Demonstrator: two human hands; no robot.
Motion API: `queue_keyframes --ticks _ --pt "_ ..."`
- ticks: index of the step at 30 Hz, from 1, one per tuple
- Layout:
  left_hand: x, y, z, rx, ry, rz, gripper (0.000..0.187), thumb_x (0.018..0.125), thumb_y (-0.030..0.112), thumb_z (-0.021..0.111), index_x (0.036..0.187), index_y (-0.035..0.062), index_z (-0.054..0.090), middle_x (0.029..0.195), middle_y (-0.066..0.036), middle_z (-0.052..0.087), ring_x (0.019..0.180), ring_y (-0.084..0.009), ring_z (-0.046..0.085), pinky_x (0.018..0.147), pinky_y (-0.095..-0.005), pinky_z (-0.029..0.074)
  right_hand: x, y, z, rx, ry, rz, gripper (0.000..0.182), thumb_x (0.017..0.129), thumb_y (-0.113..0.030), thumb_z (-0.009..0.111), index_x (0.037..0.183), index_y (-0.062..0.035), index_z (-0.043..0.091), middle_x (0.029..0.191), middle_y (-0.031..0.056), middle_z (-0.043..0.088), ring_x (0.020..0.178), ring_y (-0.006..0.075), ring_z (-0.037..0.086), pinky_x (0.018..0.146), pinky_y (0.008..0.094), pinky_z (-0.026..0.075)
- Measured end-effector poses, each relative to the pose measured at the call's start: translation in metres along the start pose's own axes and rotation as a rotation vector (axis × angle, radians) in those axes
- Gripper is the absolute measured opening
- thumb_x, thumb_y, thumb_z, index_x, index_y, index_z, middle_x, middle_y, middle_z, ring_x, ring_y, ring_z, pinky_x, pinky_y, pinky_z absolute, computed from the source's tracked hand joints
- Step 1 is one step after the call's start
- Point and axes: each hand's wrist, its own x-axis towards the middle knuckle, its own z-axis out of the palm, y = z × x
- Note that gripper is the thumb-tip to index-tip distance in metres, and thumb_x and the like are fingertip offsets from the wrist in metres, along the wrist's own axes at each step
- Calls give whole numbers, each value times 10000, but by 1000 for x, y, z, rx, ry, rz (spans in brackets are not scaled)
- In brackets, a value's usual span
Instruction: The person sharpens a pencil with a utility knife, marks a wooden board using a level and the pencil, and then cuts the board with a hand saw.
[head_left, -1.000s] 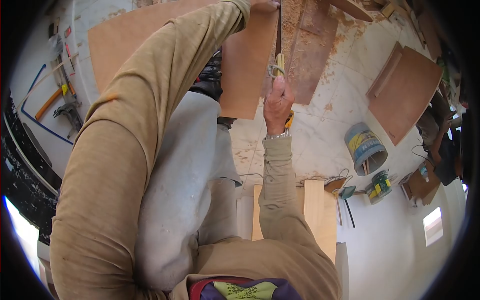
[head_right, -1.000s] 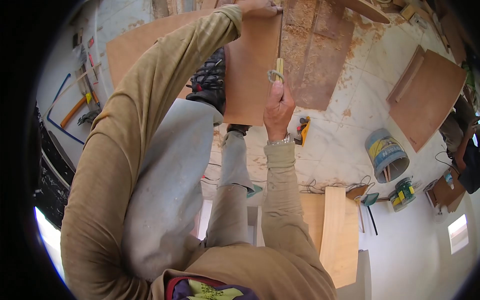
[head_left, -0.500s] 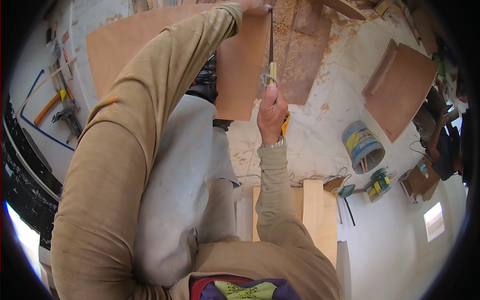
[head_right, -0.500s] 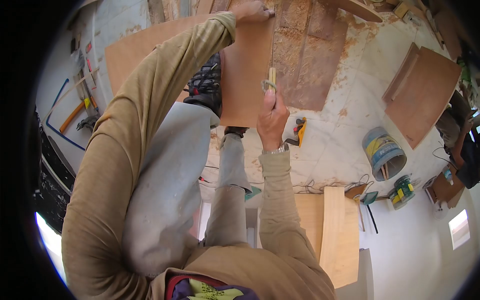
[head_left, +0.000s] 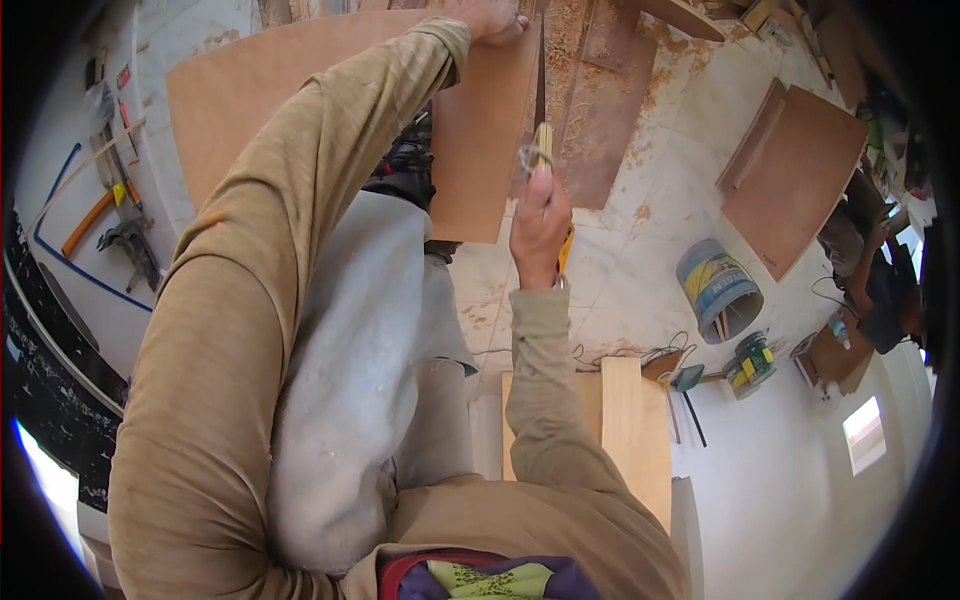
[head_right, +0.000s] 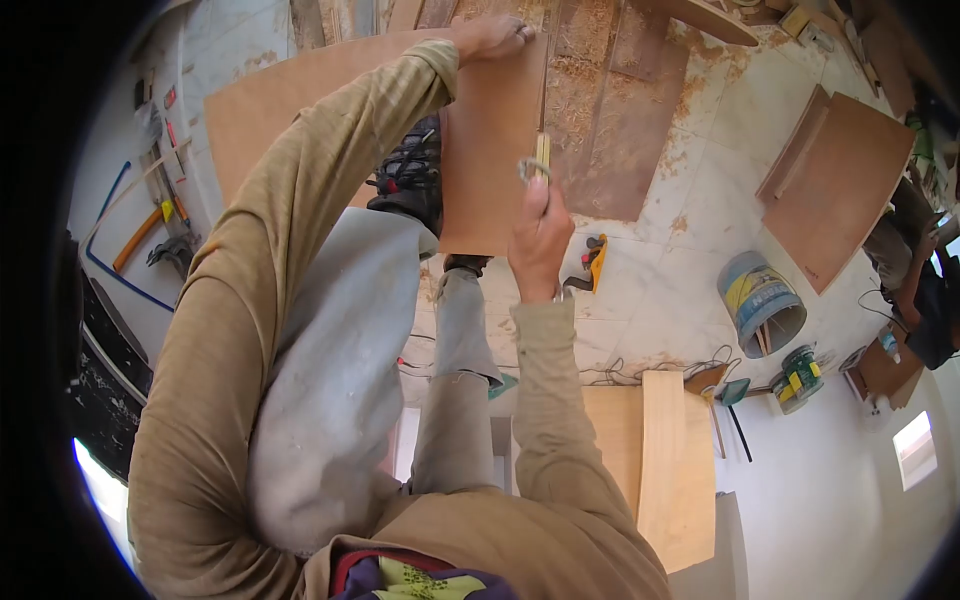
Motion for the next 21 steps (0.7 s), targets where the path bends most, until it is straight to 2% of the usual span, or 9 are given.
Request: queue_keyframes --ticks 1,4,8,10,11,13,15,17,21 --pt "-5 4 -6 -1 -19 -22 509 1032 488 405 1329 148 639 1376 -152 624 1307 -378 550 1087 -578 386 -20 -5 -9 15 -22 84 398 1071 -291 435 1244 7 634 869 183 699 760 340 662 739 436 521" --pt "-25 18 -27 12 -76 -72 482 1021 469 422 1343 174 626 1421 -142 592 1333 -371 529 1070 -649 359 -8 -24 -6 -57 -26 110 378 1071 -281 431 1229 -10 642 880 203 696 769 374 659 747 447 522" --pt "-16 13 -15 -1 -18 -44 483 1006 474 433 1323 172 636 1415 -140 598 1326 -376 534 1060 -653 359 125 -4 52 -104 88 -170 381 1064 -319 430 1179 -42 664 952 275 684 891 489 642 779 496 509" --pt "16 -17 8 -125 -83 -19 489 1004 482 424 1324 178 635 1417 -130 598 1321 -374 538 1057 -652 359 158 -17 53 -97 -9 -124 411 1062 -338 426 1220 -23 639 1004 301 669 950 515 616 799 517 497" --pt "23 -24 17 -192 -123 -7 492 1003 485 419 1324 181 635 1418 -125 598 1318 -374 540 1056 -651 359 146 -13 49 -71 -4 -135 418 1063 -334 427 1255 -19 624 1018 291 677 955 497 634 807 506 505" --pt "0 -3 0 -63 -65 -37 483 1002 476 417 1301 177 650 1390 -128 617 1296 -375 558 1045 -654 366 105 -9 40 -15 11 -181 441 1066 -326 428 1325 -10 595 1047 271 693 965 460 669 823 484 521" --pt "-6 0 -4 -2 -10 -26 477 1000 468 416 1279 170 662 1357 -134 638 1275 -376 574 1033 -661 371 31 -1 14 -14 -34 8 476 1070 -308 430 1418 -1 535 1080 226 722 999 372 712 859 433 538" --pt "-5 -7 1 7 42 35 473 996 461 418 1261 161 671 1320 -141 659 1256 -377 589 1021 -673 374 -26 -14 -10 28 -48 69 484 1072 -292 434 1455 -5 512 1118 188 734 1041 299 716 899 395 535" --pt "-9 5 -10 -8 -22 2 468 989 438 434 1276 141 653 1309 -163 660 1243 -392 593 1037 -603 409 31 -8 17 -54 65 -99 411 1069 -288 433 1334 -33 616 1050 228 723 977 387 707 855 430 542"
